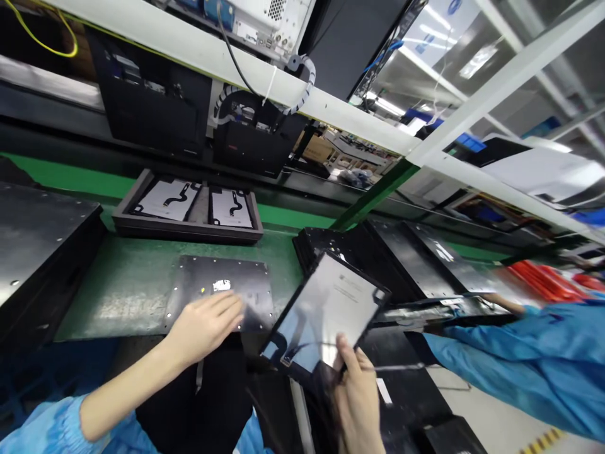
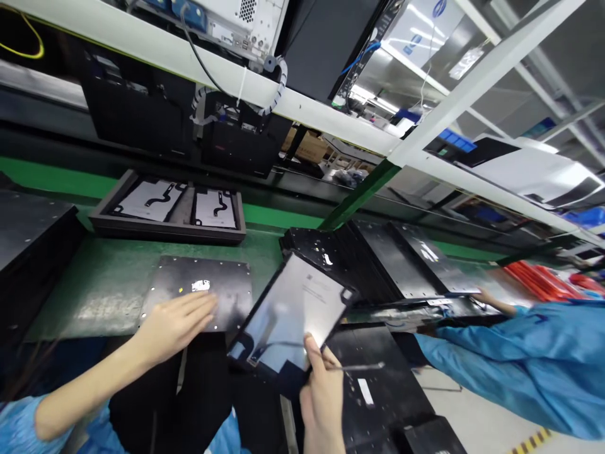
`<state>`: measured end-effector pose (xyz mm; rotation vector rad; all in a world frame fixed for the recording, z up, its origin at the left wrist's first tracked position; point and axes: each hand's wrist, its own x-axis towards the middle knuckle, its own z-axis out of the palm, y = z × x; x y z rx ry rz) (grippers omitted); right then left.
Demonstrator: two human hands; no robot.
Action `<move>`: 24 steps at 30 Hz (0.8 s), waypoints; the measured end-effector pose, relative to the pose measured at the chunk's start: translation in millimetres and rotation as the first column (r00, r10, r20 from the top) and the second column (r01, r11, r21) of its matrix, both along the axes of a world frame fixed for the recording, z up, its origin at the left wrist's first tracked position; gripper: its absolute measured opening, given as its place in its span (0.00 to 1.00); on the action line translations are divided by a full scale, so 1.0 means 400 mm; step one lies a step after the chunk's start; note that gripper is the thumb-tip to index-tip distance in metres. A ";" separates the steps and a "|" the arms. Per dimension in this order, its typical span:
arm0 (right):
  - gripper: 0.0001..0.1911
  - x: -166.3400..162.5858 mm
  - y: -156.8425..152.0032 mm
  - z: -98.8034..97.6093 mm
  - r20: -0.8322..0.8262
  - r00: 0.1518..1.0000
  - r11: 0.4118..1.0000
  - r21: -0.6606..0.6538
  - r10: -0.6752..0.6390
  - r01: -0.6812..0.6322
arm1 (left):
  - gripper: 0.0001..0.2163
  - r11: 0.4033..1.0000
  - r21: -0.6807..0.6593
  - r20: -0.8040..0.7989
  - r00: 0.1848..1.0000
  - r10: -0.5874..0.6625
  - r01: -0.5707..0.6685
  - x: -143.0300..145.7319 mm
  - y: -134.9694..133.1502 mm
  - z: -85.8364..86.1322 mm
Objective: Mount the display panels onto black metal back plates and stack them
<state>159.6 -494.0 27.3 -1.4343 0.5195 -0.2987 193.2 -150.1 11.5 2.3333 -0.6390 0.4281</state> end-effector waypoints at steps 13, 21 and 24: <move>0.29 0.071 0.280 -0.061 -0.090 0.723 0.662 -0.337 0.685 -0.670 | 0.43 0.136 -0.486 -0.832 0.409 -0.375 -0.863 -0.252 0.048 0.013; 0.42 0.135 0.322 -0.155 -0.432 0.606 -0.283 -0.901 0.668 -0.330 | 0.34 -0.001 -0.397 -0.915 0.396 -0.074 -0.918 -0.354 0.139 0.010; 0.40 0.150 0.324 -0.170 -0.441 0.581 -0.358 -0.897 0.684 -0.259 | 0.38 -0.049 -0.380 -0.917 0.383 -0.109 -0.924 -0.358 0.136 0.012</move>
